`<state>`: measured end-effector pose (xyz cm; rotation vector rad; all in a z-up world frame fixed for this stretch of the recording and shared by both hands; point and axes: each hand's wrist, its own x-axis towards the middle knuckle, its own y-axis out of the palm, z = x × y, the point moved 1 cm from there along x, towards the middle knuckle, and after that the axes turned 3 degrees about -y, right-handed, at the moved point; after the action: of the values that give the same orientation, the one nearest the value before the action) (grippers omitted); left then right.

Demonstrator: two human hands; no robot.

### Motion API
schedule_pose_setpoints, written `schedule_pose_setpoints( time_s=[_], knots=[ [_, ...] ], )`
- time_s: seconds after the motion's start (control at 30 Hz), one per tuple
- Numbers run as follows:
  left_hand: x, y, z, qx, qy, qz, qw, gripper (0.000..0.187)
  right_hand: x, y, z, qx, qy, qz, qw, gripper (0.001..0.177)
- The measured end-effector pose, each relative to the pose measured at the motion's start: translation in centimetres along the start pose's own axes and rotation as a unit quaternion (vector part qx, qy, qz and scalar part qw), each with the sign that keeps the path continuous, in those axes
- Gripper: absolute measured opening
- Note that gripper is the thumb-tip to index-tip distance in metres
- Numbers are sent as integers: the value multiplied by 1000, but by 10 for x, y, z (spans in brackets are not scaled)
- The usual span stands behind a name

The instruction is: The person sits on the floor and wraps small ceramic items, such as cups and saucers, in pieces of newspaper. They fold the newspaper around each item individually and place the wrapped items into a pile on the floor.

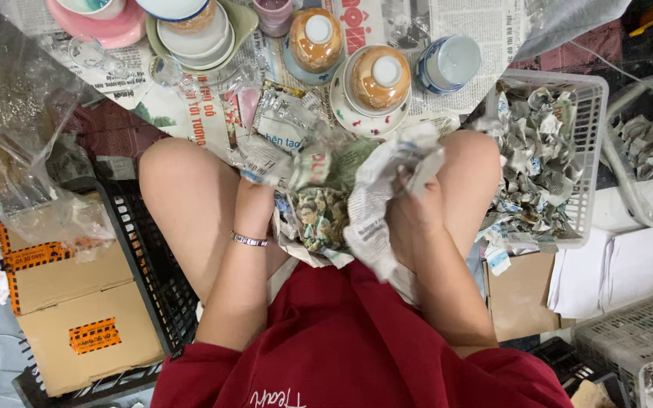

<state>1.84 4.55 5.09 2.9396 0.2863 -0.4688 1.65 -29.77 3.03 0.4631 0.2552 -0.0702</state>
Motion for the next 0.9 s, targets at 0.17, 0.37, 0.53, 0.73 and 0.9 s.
schedule_pose_setpoints(
  time_s=[0.17, 0.37, 0.53, 0.73, 0.9],
  knots=[
    [-5, 0, -9, 182, -32, -90, 979, 27, -10, 25, 42, -130, -20, 92, 987, 36],
    [-10, 8, 25, 194, 165, -10, 967, 35, -50, 145, 161, -122, -110, 569, 806, 29],
    [20, 23, 49, -157, 315, 449, 821, 55, -71, 196, 175, -66, -88, 696, 710, 31],
    [-17, 24, 13, -110, 22, 373, 921, 48, -42, 168, 119, -128, 24, 335, 933, 31],
    [-28, 70, -40, -274, -30, 325, 905, 46, -43, 160, 85, -224, -14, 84, 971, 48]
  ],
)
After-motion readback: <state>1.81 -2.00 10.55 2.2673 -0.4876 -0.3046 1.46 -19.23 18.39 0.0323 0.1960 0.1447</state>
